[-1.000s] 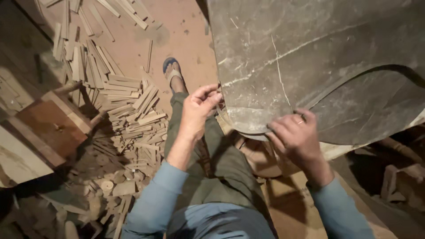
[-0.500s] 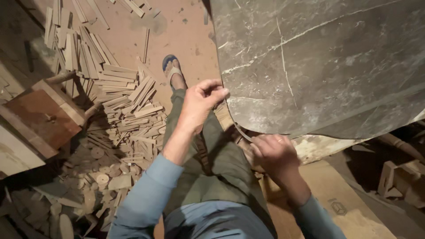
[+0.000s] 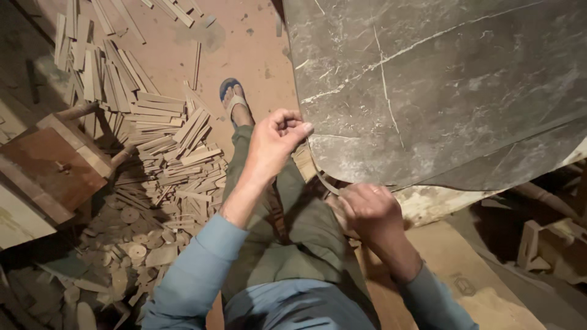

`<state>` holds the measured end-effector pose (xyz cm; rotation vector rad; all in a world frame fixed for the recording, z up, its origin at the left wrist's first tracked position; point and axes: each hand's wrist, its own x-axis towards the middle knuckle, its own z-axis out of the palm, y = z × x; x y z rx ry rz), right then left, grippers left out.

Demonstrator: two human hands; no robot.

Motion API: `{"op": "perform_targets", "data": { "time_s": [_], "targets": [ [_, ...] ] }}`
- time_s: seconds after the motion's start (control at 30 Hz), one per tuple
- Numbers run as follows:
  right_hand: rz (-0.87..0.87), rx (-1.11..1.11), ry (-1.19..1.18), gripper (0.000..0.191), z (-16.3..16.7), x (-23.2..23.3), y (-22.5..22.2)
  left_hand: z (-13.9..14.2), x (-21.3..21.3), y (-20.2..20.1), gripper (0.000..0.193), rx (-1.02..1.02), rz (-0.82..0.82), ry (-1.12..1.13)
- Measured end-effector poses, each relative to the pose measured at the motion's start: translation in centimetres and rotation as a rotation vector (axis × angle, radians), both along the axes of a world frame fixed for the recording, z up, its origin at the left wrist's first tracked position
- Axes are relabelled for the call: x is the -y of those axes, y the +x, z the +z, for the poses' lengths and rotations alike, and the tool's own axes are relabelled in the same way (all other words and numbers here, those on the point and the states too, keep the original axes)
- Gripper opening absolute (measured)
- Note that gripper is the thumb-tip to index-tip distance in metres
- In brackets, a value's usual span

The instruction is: The person moves a large irregular marble-look tabletop panel across a cluttered workshop floor, gripping its edges with both hands to reposition and rotate it. They run their hands over the panel surface and press a curved metal edge strip along its underside while aligning the panel on a support.

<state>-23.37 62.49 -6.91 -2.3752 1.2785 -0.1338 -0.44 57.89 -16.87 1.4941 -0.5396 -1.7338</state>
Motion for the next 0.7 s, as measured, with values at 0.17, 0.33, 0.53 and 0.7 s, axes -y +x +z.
{"op": "perform_targets", "data": {
  "time_s": [0.17, 0.33, 0.53, 0.7],
  "targets": [
    [0.128, -0.154, -0.035, 0.006, -0.2, -0.2, -0.3, -0.5, -0.3, -0.3, 0.029, 0.011, 0.012, 0.000],
    [0.058, -0.086, 0.100, 0.012, 0.7, -0.2, -0.3, -0.5, -0.1, -0.3, 0.029, -0.054, 0.044, -0.006],
    [-0.118, -0.147, 0.371, 0.050, 1.7, -0.3, -0.9, 0.8, -0.4, -0.6, 0.026, 0.049, 0.061, -0.065],
    [-0.156, -0.037, 0.306, 0.046, 1.0, -0.5, -1.6, 0.9, 1.1, -1.0, 0.027, 0.136, 0.031, -0.040]
  ]
}}
